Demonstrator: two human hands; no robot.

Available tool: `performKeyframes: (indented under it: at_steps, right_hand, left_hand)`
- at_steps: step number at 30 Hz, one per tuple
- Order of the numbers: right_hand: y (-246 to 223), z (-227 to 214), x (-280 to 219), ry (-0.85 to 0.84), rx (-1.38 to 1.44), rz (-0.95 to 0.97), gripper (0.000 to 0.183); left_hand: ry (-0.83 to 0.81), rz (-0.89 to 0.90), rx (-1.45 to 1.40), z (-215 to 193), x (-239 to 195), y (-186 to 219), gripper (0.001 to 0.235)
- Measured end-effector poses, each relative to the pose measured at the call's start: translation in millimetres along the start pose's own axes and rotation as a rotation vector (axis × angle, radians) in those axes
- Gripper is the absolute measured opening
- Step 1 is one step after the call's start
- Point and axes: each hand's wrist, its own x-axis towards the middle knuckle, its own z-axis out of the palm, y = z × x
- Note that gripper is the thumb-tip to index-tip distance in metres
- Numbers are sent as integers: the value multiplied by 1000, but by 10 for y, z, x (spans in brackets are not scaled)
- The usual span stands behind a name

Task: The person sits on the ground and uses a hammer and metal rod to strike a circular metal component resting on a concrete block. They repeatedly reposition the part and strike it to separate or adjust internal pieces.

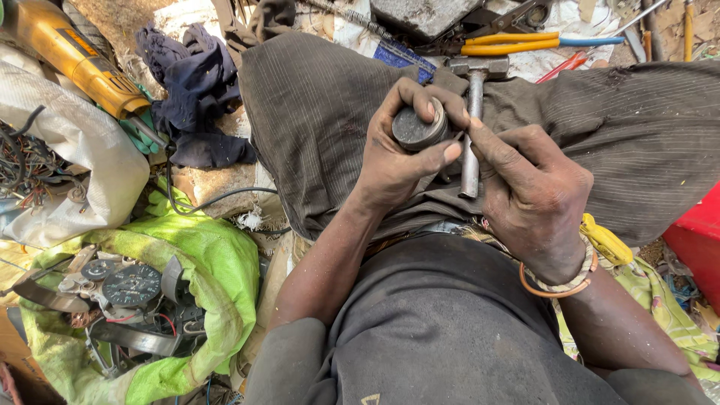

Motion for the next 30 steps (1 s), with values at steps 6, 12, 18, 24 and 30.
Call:
performKeyframes:
  at_steps: [6, 12, 18, 24, 30]
  right_hand:
    - [43, 14, 11, 6, 21, 8, 34]
    - [50, 44, 2, 37, 42, 24, 29]
    - [15, 6, -73, 82, 116, 90, 28]
    - [99, -45, -136, 88, 187, 177, 19]
    - [176, -20, -2, 32, 392, 258, 24]
  left_hand:
    - [-98, -45, -117, 27, 89, 23, 43]
    - [-126, -84, 20, 110, 93, 110, 50]
    - [-51, -213, -19, 16, 39, 70, 66]
    - [-18, -109, 157, -66, 15, 78, 71]
    - [-43, -150, 97, -68, 15, 135, 87]
